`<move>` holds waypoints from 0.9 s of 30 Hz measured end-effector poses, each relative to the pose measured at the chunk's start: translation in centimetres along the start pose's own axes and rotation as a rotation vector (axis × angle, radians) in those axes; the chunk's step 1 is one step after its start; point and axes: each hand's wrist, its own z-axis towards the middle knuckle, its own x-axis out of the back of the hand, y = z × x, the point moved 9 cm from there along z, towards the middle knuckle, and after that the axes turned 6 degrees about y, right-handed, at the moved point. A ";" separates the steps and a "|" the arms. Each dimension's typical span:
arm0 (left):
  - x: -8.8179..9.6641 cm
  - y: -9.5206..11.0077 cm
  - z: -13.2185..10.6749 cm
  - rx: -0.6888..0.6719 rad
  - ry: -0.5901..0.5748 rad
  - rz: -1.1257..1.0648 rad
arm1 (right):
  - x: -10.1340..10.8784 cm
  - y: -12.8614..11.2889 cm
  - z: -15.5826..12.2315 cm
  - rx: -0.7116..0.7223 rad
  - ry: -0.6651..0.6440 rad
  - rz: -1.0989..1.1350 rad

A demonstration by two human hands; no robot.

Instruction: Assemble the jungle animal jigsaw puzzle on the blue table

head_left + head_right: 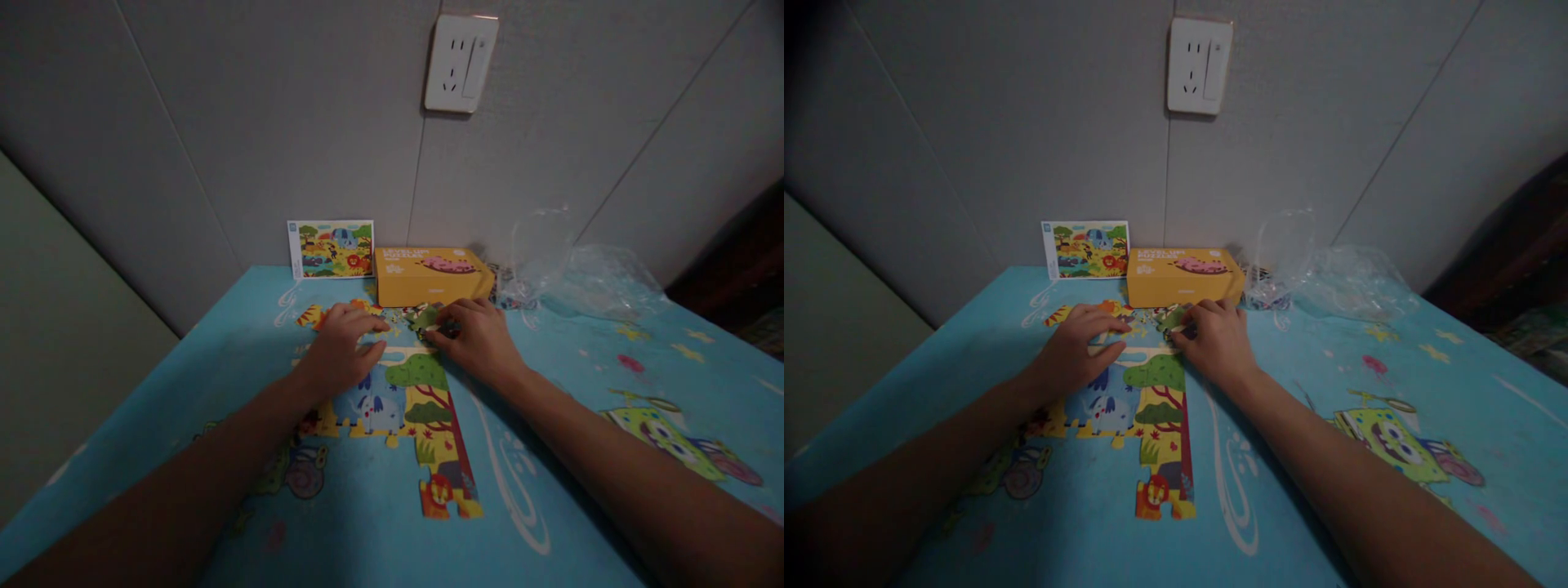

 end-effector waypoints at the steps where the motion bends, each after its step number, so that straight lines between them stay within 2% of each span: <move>1: -0.1 0.0 0.0 0.001 -0.002 -0.002 | 0.0 -0.1 0.0 0.007 -0.002 0.004; 10: -0.4 -0.6 -0.2 0.110 -0.038 -0.020 | 0.0 0.6 0.0 -0.045 0.058 0.157; 12: -0.5 -0.5 -0.3 0.130 -0.067 -0.046 | 0.9 -0.4 -0.1 0.029 0.115 0.266; 16: -0.6 0.5 -0.4 0.082 -0.104 -0.096 | 2.7 -3.6 -0.7 0.284 0.159 0.429; 19: -0.1 1.2 -0.4 0.028 -0.079 -0.093 | 3.3 -4.4 -1.0 0.353 0.175 0.445; 22: 0.2 1.0 -0.3 0.038 -0.048 -0.031 | 2.7 -3.3 -0.7 0.293 0.163 0.345; 27: 0.7 -0.7 -0.2 0.145 0.037 0.053 | 0.4 -0.4 -0.3 0.115 0.037 0.096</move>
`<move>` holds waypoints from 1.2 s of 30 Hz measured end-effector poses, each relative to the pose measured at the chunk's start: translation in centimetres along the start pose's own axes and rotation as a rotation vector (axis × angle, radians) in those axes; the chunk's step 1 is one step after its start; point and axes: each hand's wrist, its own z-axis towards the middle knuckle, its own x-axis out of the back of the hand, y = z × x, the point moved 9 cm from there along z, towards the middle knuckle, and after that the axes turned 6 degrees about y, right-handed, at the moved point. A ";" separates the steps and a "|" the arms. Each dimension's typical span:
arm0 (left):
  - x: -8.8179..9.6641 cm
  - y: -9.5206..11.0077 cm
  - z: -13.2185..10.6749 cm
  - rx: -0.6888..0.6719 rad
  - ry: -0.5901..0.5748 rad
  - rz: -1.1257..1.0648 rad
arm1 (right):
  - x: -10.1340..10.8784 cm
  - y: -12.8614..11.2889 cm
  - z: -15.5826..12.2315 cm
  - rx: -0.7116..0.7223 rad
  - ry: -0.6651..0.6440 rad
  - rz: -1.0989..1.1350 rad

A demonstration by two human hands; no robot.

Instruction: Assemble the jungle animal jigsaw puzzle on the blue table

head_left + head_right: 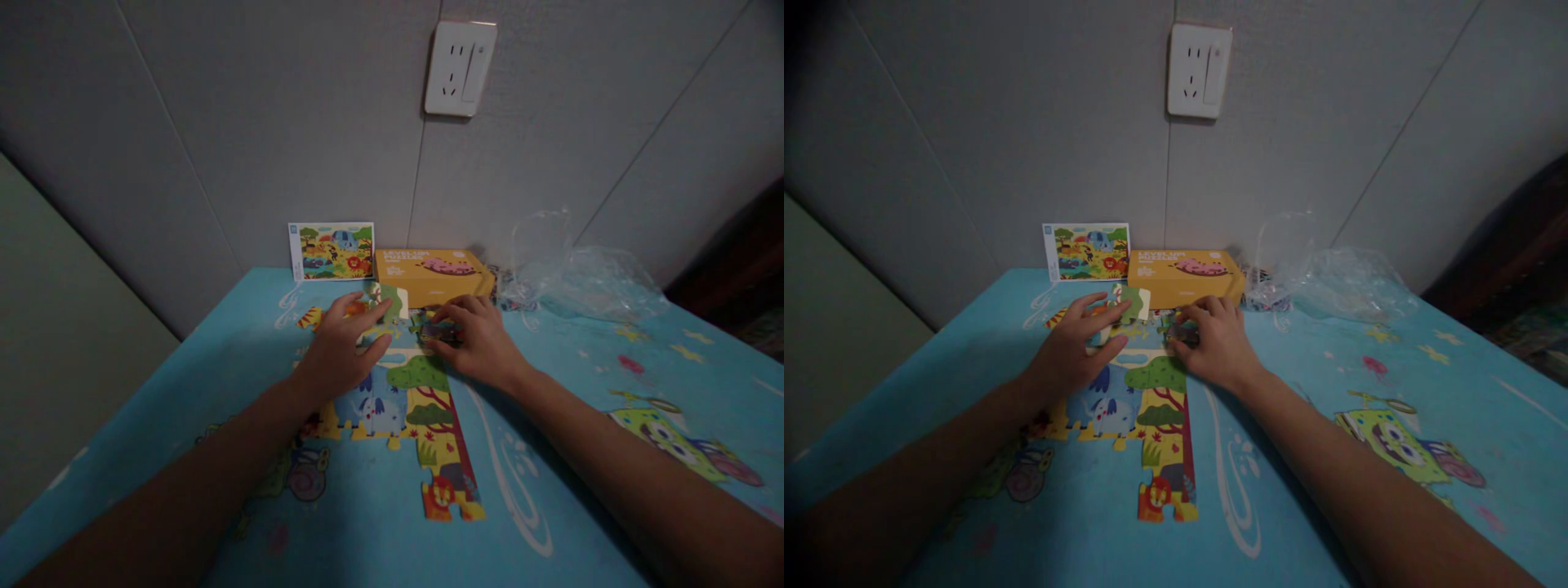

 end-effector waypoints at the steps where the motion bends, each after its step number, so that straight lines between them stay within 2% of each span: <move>1: 0.0 -0.1 0.0 0.003 0.007 0.005 | -0.3 0.4 -0.1 -0.020 -0.025 -0.025; 5: -0.8 -0.5 -0.4 -0.004 -0.026 0.027 | -0.9 1.0 -0.2 -0.052 -0.071 -0.072; 10: -2.0 -1.6 -0.8 0.077 -0.116 0.117 | -0.9 1.2 -0.1 -0.071 -0.087 -0.039; 19: -1.5 -4.1 -0.6 0.269 -0.128 0.224 | -0.9 1.4 0.1 -0.081 -0.081 -0.005; 27: 1.1 -4.4 0.3 0.320 0.045 0.215 | -0.8 1.6 0.1 -0.061 -0.067 0.016; 32: 1.2 -3.4 0.6 0.200 0.076 0.119 | 0.5 0.5 0.3 -0.011 0.038 0.159; 36: 0.0 -0.8 0.3 0.005 -0.047 -0.022 | 1.8 -2.4 0.0 0.153 0.100 0.302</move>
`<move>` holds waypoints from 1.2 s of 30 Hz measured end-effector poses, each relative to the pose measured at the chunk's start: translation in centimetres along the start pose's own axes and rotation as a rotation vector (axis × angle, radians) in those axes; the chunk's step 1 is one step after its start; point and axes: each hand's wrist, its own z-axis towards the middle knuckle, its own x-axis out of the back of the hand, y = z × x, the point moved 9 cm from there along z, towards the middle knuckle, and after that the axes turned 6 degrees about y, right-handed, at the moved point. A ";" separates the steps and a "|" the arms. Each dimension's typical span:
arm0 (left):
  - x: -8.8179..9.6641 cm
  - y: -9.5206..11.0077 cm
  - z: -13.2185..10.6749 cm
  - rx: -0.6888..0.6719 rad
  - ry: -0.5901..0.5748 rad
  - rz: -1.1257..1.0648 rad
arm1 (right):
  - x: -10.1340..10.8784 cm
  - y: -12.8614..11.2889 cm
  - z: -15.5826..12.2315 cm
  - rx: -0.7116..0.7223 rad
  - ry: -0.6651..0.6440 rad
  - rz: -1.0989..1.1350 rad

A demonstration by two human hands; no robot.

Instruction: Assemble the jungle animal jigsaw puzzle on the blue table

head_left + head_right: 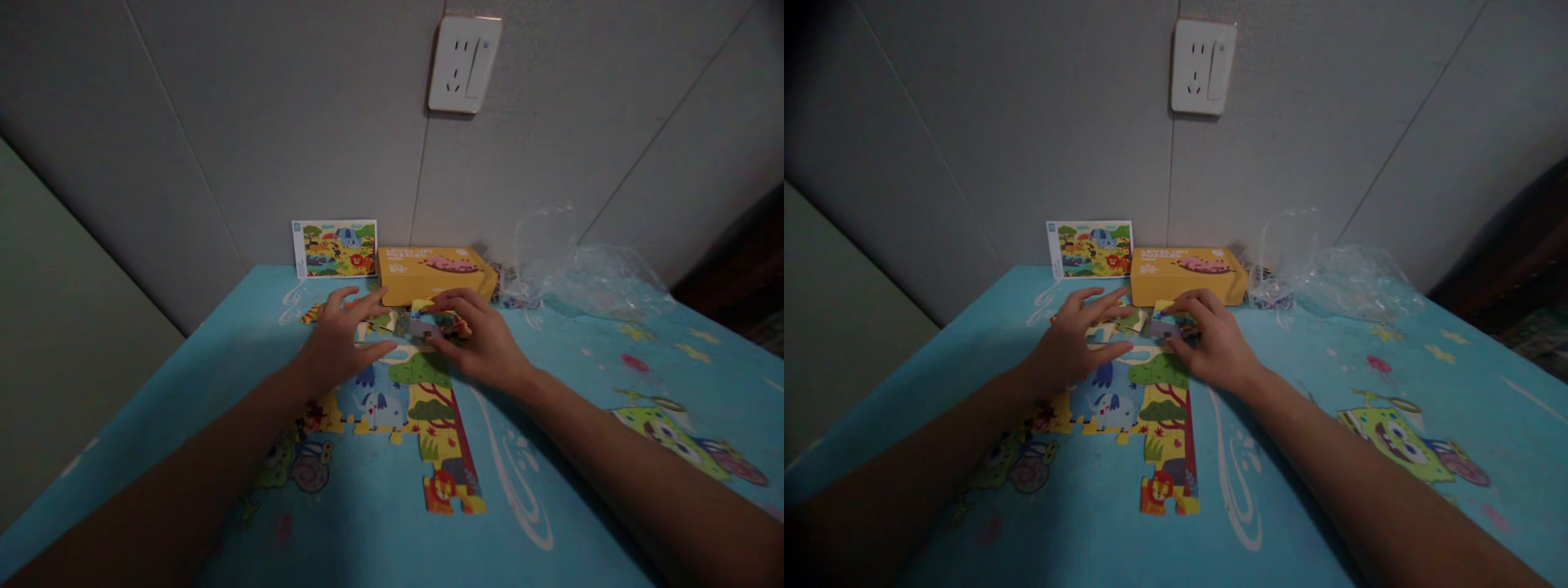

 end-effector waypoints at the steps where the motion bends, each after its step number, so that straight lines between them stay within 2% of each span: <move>1: -0.3 0.6 -0.2 -0.040 -0.030 -0.018 | -0.2 -0.8 -0.1 0.047 -0.016 0.033; 6: -0.6 1.7 -0.7 -0.130 -0.047 -0.053 | -1.1 -3.1 -0.7 0.181 -0.087 0.117; 15: -0.9 1.2 -0.7 -0.090 -0.056 -0.011 | -1.4 -3.0 -0.9 0.184 -0.109 0.123; 22: -0.5 0.6 -0.5 -0.059 0.022 0.001 | -1.1 -2.8 -0.7 0.189 -0.086 0.115; 25: -0.2 0.1 -0.5 -0.033 0.068 0.021 | -0.1 -1.6 -0.2 0.112 0.011 0.060; 29: -0.2 -0.2 -0.4 -0.007 0.072 0.073 | 1.3 1.2 -0.1 -0.073 0.150 -0.124; 31: 0.0 -0.6 -0.2 0.035 0.092 0.115 | 1.1 2.6 -0.3 -0.162 0.139 -0.227; 36: 0.7 -2.3 -0.1 0.199 0.130 0.175 | -0.6 4.6 -1.2 -0.285 -0.020 -0.350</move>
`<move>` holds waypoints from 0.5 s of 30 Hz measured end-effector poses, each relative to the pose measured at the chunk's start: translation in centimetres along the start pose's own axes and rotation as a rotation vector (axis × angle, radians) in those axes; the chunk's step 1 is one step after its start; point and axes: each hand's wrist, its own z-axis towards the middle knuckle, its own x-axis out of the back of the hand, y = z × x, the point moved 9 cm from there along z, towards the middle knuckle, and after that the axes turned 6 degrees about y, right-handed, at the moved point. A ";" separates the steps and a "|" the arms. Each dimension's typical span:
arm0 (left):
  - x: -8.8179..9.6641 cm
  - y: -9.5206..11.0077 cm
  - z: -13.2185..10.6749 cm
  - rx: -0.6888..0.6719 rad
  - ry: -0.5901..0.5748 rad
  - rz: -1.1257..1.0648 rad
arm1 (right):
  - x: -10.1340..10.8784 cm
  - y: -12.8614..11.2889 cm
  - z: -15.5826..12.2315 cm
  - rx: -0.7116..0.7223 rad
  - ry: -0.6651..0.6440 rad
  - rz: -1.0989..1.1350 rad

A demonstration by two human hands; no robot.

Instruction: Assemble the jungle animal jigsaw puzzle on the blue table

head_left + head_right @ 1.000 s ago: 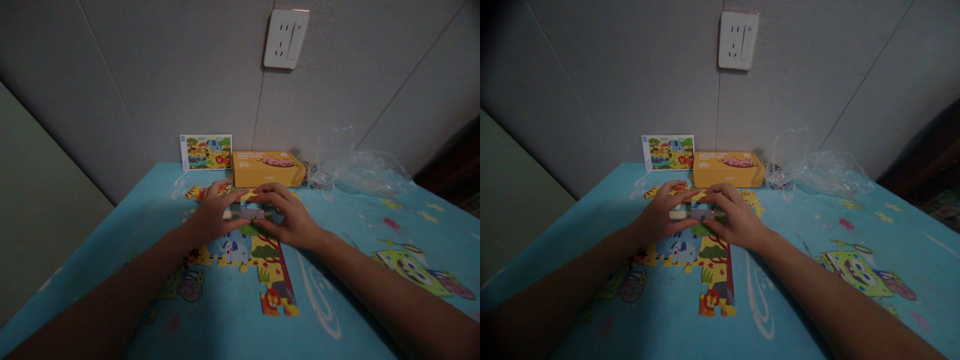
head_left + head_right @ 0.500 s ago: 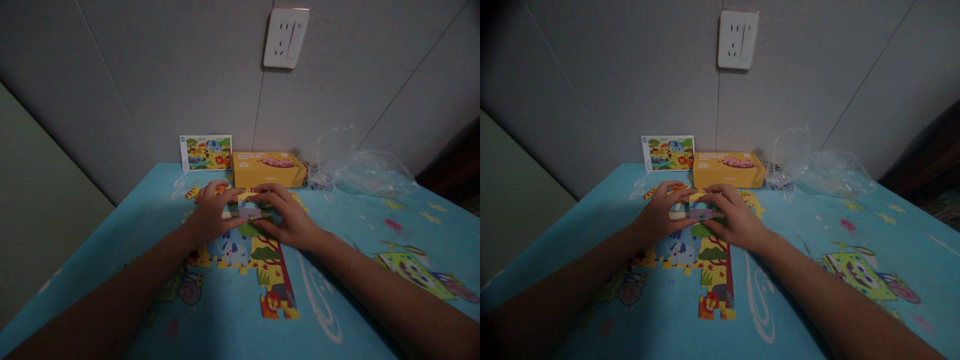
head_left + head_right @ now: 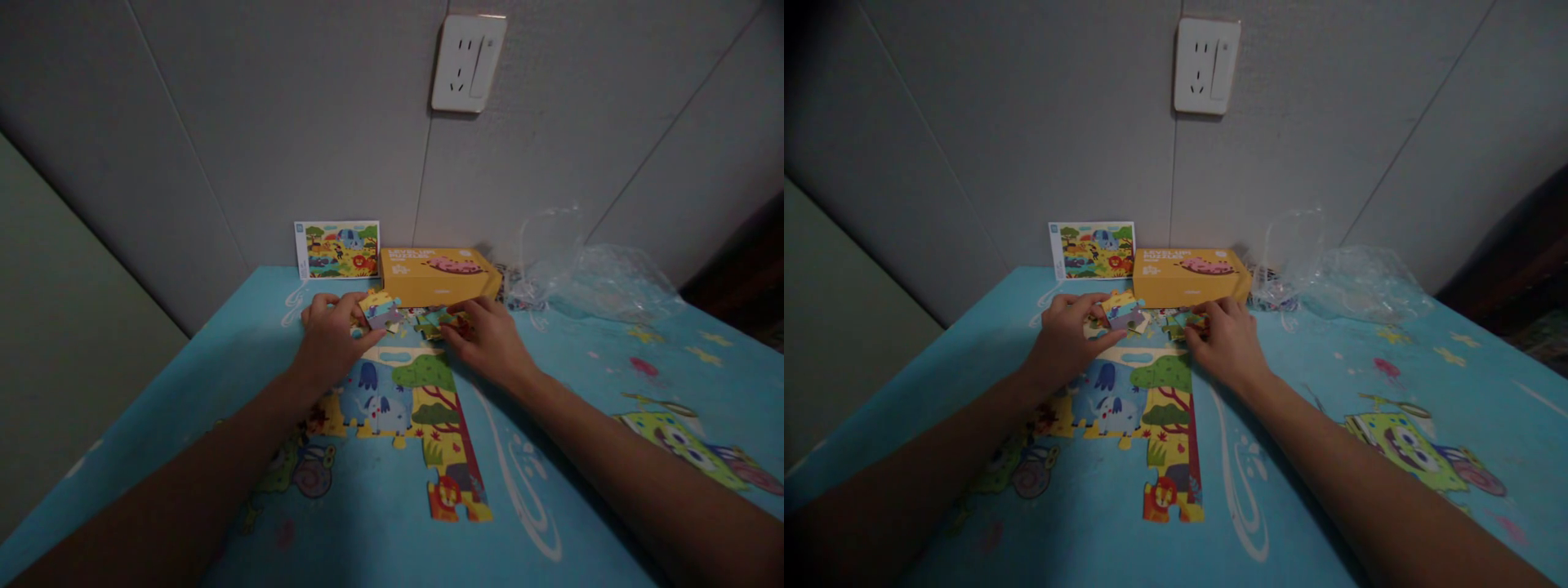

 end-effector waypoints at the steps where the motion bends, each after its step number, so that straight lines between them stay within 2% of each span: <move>1: 0.0 -0.2 0.0 0.017 -0.002 0.018 | -0.2 0.0 -0.1 -0.001 -0.018 -0.010; 5: 0.3 -1.1 0.0 0.077 -0.001 0.150 | -0.6 0.0 -0.3 -0.013 -0.053 -0.056; 9: -0.6 -2.3 -0.5 0.158 -0.089 0.269 | -0.9 0.1 -0.3 -0.027 -0.092 -0.097; 12: -1.1 -2.3 -0.6 0.145 -0.114 0.265 | -1.0 0.2 -0.2 -0.035 -0.115 -0.112; 15: -0.8 -1.9 -0.5 0.126 -0.066 0.218 | -0.9 0.1 -0.2 -0.032 -0.113 -0.102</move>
